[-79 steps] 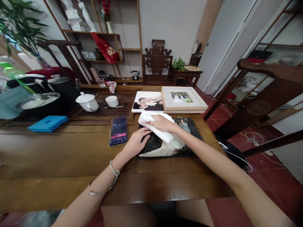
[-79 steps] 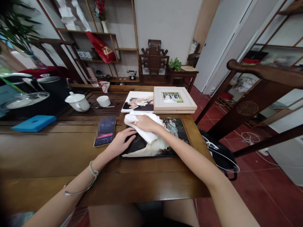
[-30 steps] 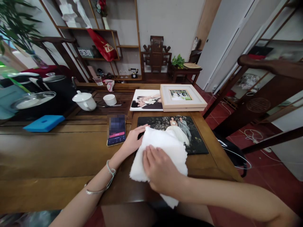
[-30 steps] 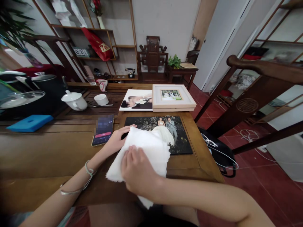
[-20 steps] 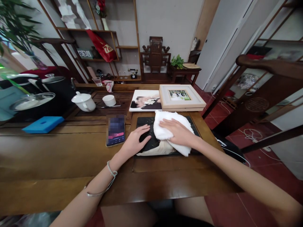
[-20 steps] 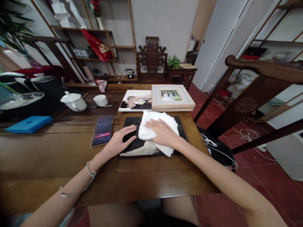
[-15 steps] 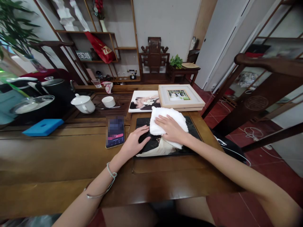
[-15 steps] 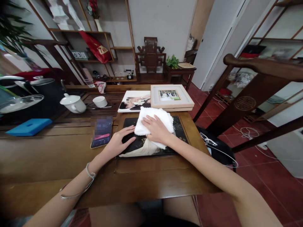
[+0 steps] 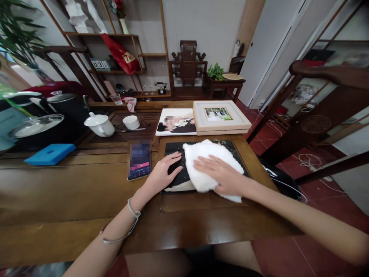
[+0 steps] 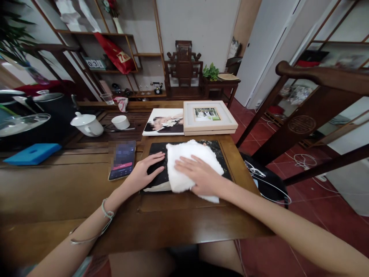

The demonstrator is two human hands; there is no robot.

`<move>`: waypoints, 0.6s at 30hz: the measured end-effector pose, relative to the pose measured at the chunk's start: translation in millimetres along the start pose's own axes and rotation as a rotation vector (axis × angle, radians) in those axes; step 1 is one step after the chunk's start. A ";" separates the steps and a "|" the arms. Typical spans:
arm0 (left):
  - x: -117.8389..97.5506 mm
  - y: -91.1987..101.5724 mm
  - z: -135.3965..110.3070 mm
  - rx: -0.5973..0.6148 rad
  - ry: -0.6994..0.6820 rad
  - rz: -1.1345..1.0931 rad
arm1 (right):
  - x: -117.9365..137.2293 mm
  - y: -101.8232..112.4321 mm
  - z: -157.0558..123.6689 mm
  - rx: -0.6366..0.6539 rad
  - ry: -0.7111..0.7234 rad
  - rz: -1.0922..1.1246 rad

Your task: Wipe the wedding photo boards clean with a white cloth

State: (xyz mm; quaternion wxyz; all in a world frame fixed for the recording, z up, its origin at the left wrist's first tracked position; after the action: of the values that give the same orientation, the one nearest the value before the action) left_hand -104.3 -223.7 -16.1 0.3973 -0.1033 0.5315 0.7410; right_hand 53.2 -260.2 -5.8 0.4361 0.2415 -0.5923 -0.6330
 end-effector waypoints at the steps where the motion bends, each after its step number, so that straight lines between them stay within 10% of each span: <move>1: 0.7 0.0 -0.2 -0.002 0.006 0.000 | -17.5 4.1 7.9 -0.019 -0.030 -0.002; 8: -0.6 1.6 -0.1 -0.018 0.007 -0.029 | -75.8 15.8 25.1 -0.112 -0.094 -0.041; 15: -0.5 -1.0 0.2 -0.005 -0.010 -0.003 | 32.5 3.5 -25.2 0.032 0.131 0.086; 18: -1.5 -0.8 0.3 -0.003 -0.014 0.002 | 37.0 21.6 -47.5 -0.021 0.064 0.239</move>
State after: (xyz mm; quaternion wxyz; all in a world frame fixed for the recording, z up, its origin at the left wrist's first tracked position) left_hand -102.6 -224.1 -15.7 0.4001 -0.0984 0.5276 0.7428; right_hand 79.5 -315.0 14.1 0.5295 0.1846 -0.5962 -0.5746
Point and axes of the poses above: each hand's wrist, its own z-axis towards the middle knuckle, its own y-axis out of the back of the hand, x = y × z, the point moved 9 cm from there along z, towards the middle knuckle, and after that the axes turned 7 degrees about -x, right-handed, at the moved point
